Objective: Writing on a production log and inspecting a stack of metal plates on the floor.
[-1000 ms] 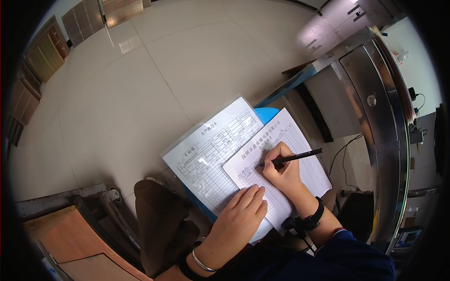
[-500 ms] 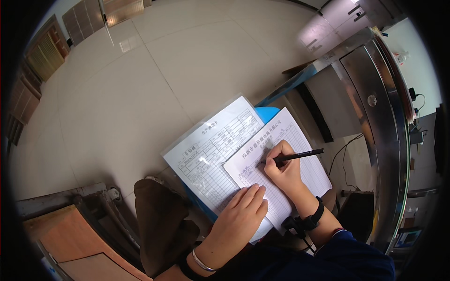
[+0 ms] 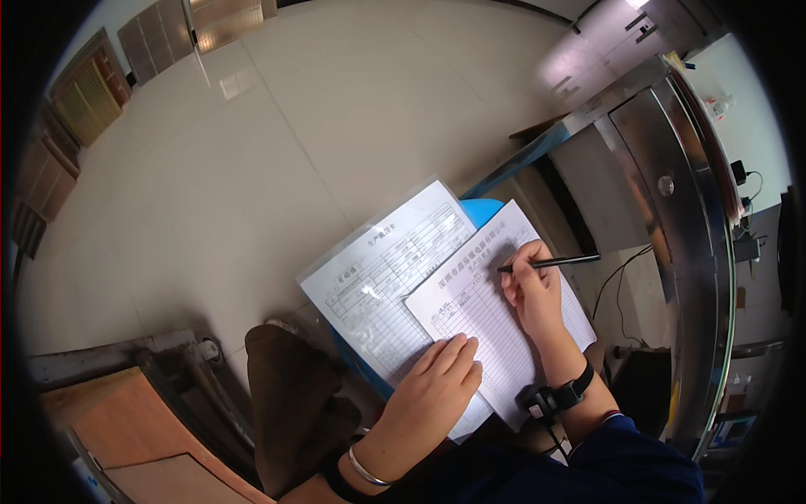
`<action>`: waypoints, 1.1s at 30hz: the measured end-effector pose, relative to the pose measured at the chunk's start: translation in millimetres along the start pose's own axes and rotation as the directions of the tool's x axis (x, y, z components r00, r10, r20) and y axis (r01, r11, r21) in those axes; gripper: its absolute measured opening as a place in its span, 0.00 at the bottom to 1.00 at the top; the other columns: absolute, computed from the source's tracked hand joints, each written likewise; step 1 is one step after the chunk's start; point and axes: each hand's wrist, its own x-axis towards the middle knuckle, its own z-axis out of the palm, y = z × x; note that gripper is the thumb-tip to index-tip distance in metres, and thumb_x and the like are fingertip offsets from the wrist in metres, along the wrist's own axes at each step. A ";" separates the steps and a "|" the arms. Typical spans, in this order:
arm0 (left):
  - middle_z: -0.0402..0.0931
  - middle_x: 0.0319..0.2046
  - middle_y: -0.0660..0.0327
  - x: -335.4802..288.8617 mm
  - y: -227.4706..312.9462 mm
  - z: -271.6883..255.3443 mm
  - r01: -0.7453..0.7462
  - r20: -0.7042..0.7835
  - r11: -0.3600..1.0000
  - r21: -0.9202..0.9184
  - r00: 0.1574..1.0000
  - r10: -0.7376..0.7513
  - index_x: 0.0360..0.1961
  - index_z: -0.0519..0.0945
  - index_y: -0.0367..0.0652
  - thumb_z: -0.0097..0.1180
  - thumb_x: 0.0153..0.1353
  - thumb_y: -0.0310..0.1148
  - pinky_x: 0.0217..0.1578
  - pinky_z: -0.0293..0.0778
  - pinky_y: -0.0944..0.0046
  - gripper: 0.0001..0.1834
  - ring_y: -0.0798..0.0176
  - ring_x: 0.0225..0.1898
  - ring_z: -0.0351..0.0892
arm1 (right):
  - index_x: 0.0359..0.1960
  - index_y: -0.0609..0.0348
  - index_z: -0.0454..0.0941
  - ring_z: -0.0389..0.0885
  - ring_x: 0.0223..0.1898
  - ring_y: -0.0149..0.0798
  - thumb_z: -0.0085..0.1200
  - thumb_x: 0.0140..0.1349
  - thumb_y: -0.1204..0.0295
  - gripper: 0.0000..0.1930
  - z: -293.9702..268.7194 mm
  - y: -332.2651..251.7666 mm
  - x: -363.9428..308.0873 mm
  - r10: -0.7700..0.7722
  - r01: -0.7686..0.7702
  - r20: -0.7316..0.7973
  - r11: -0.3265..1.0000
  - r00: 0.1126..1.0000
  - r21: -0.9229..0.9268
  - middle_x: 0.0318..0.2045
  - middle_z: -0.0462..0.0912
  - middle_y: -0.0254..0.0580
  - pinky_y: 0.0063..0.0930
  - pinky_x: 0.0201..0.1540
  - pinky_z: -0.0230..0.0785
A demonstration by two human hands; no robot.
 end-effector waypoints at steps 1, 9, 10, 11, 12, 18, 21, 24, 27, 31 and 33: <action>0.71 0.51 0.48 1.1 0.7 -0.1 -0.001 0.005 1.000 -0.006 1.000 0.001 0.44 0.74 0.33 0.45 0.57 0.27 0.59 0.62 0.56 0.15 0.51 0.58 0.66 | 0.34 0.58 0.65 0.69 0.18 0.22 0.50 0.63 0.73 0.06 -2.6 -3.6 4.3 0.005 -0.003 -0.048 0.999 0.999 0.041 0.22 0.75 0.37 0.14 0.21 0.62; 0.72 0.50 0.48 -0.1 -1.0 2.0 -0.011 -0.029 0.999 -0.035 1.000 0.009 0.42 0.76 0.32 0.46 0.57 0.27 0.59 0.63 0.55 0.14 0.49 0.57 0.68 | 0.29 0.59 0.65 0.70 0.18 0.23 0.51 0.59 0.78 0.06 -17.7 -3.0 13.9 -0.112 0.094 -0.040 0.946 0.993 -0.312 0.20 0.74 0.35 0.15 0.21 0.64; 0.72 0.50 0.48 0.1 -1.1 1.5 -0.009 -0.023 0.999 -0.037 1.000 0.008 0.42 0.76 0.32 0.46 0.57 0.27 0.58 0.63 0.55 0.14 0.49 0.57 0.68 | 0.29 0.59 0.65 0.70 0.18 0.23 0.51 0.59 0.78 0.06 -15.8 -2.6 13.8 -0.118 0.098 -0.044 0.945 0.992 -0.311 0.20 0.74 0.35 0.15 0.21 0.64; 0.72 0.50 0.48 0.8 -0.8 0.7 -0.015 -0.021 0.999 -0.035 1.000 0.014 0.42 0.76 0.32 0.46 0.57 0.27 0.58 0.63 0.55 0.14 0.49 0.57 0.68 | 0.29 0.59 0.65 0.70 0.18 0.22 0.51 0.59 0.78 0.06 -14.2 -2.1 13.8 -0.125 0.100 -0.062 0.945 0.990 -0.311 0.19 0.74 0.34 0.15 0.20 0.63; 0.72 0.50 0.48 1.5 -0.5 -0.3 -0.014 -0.021 0.999 -0.043 1.000 0.013 0.42 0.76 0.32 0.46 0.56 0.27 0.58 0.64 0.55 0.14 0.49 0.57 0.68 | 0.29 0.59 0.65 0.70 0.18 0.22 0.52 0.59 0.78 0.07 -13.8 -1.9 13.6 -0.131 0.101 -0.079 0.946 0.988 -0.309 0.19 0.74 0.34 0.15 0.20 0.63; 0.73 0.49 0.49 3.7 0.4 0.3 -0.006 -0.035 0.999 -0.053 0.999 0.004 0.41 0.77 0.32 0.47 0.55 0.26 0.57 0.65 0.56 0.14 0.50 0.55 0.69 | 0.33 0.59 0.67 0.73 0.32 0.25 0.46 0.64 0.77 0.02 -23.3 6.4 17.7 -0.374 0.294 -0.187 0.890 0.909 -0.350 0.29 0.74 0.35 0.17 0.37 0.66; 0.72 0.49 0.50 2.1 -0.6 1.2 -0.001 -0.036 0.999 -0.047 0.999 0.000 0.42 0.76 0.33 0.48 0.55 0.27 0.57 0.65 0.56 0.14 0.50 0.56 0.68 | 0.44 0.63 0.71 0.75 0.42 0.31 0.43 0.68 0.72 0.09 -40.3 2.4 21.1 -0.414 0.220 -0.275 0.816 0.867 -0.535 0.37 0.77 0.40 0.22 0.49 0.65; 0.70 0.52 0.51 1.3 0.3 0.5 0.001 -0.004 0.999 -0.041 1.000 -0.001 0.44 0.76 0.36 0.52 0.53 0.28 0.59 0.62 0.55 0.15 0.50 0.59 0.65 | 0.45 0.64 0.73 0.76 0.44 0.33 0.42 0.68 0.71 0.11 -65.9 7.0 14.7 -0.353 0.180 -0.272 0.844 0.895 -0.505 0.39 0.79 0.43 0.24 0.50 0.66; 0.67 0.56 0.52 1.8 2.3 3.0 -0.022 0.008 1.000 -0.007 1.000 0.023 0.46 0.76 0.40 0.57 0.51 0.29 0.62 0.56 0.54 0.18 0.51 0.63 0.60 | 0.41 0.63 0.75 0.78 0.40 0.35 0.45 0.67 0.69 0.11 -66.5 -2.1 3.9 -0.404 0.126 -0.167 0.605 0.900 -0.787 0.35 0.80 0.43 0.25 0.45 0.68; 0.65 0.59 0.53 -0.7 -0.1 8.9 -0.036 -0.018 0.997 0.067 0.999 0.037 0.48 0.76 0.45 0.63 0.49 0.33 0.64 0.49 0.51 0.22 0.51 0.65 0.55 | 0.41 0.61 0.75 0.79 0.34 0.43 0.47 0.66 0.69 0.10 -51.5 -8.2 0.0 -0.380 0.044 -0.161 0.476 0.911 -0.878 0.32 0.80 0.50 0.29 0.40 0.69; 0.65 0.59 0.53 -1.4 -1.9 7.9 -0.025 -0.024 0.996 0.088 0.999 0.027 0.49 0.75 0.45 0.65 0.48 0.35 0.64 0.49 0.51 0.24 0.51 0.65 0.55 | 0.40 0.61 0.75 0.79 0.34 0.44 0.47 0.65 0.69 0.09 -36.5 -16.9 -6.1 -0.301 -0.006 -0.173 0.485 0.938 -0.875 0.32 0.80 0.50 0.30 0.41 0.69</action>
